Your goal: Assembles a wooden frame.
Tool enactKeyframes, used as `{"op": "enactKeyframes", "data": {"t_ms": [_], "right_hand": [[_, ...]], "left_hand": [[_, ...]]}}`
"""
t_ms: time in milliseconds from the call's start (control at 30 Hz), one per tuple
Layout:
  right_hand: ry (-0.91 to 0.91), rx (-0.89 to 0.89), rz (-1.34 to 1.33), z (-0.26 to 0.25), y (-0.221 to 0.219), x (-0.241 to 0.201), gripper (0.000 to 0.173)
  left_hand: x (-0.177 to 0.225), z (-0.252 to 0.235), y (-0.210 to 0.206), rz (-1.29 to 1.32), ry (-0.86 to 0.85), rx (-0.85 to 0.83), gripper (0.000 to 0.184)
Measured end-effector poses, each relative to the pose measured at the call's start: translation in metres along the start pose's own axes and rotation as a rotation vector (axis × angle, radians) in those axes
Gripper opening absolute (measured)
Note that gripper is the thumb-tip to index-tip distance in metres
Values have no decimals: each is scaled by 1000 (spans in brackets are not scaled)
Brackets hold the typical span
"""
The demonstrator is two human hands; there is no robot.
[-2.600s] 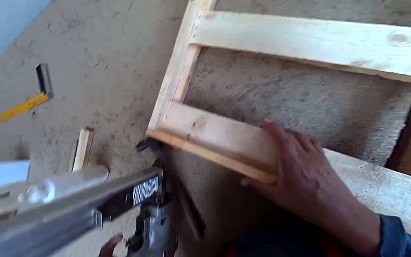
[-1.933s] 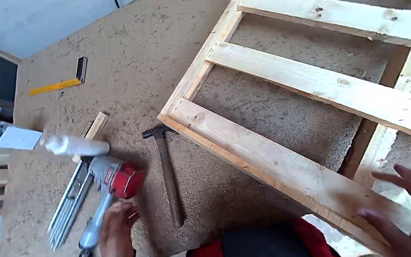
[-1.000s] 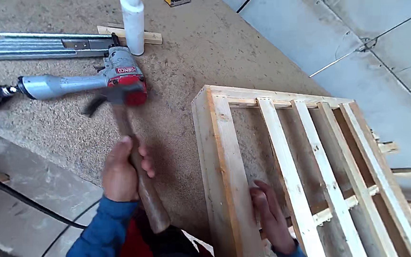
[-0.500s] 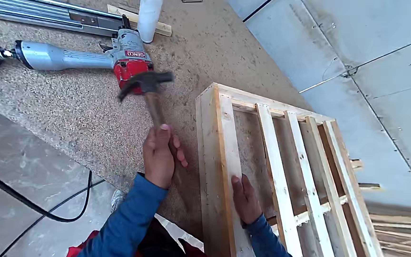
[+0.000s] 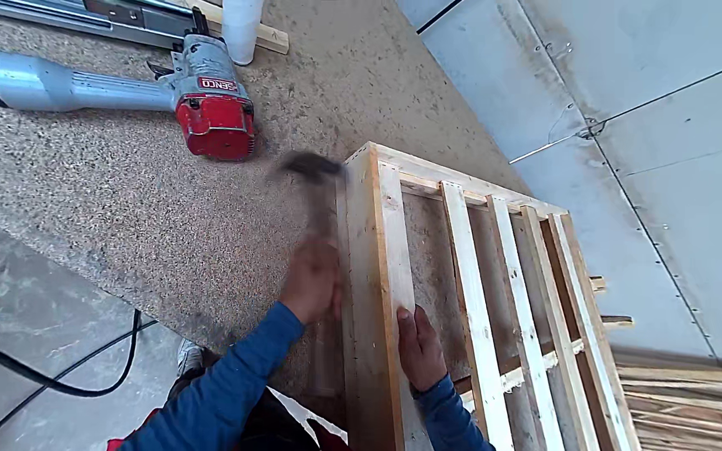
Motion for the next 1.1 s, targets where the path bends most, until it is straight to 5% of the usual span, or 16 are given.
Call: {"op": "enactKeyframes", "data": {"t_ms": [67,167,267,433,500,567,667,733,867,1000,1100], "right_hand": [[5,4,7,-1,5,6,47],[34,30,-18,-6,11,12,49],[51,34,-57,-3,19,25,46],[81,21,-105,-9,34,45,45],[80,24,-112,-9,37,51,46],[69,31,-102,-12,39,52,46],[53,23,-108,-16,42,55,46],[59,8,-120,-17,45,55,46],[32,6,-72,-17,45,55,45],[10,9,-25,-19,49,59,46],[29,13,-32,-24,49,59,46]], "left_hand": [[-9,-2,1,-55,201,-144,34],[-8,-8,15,-68,177,-141,35],[-12,-11,7,-49,50,15,45],[16,-24,-13,19,-439,310,28],[13,-46,-30,32,-514,436,27],[-5,-74,-44,-31,-298,371,33],[-7,-107,-45,-51,194,9,39],[10,-102,-35,29,163,-8,40],[7,-95,-49,111,-158,304,32],[-13,-103,-53,20,228,9,37],[3,-88,-56,190,-32,101,35]]}}
Point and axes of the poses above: each hand's wrist, its own z-axis away from the middle knuckle, its own y-axis out of the back of the hand, x = y × z, the point moved 3 cm from there along -z, towards the middle knuckle, and after that the axes turned 15 degrees about -x, right-handed, at the moved point
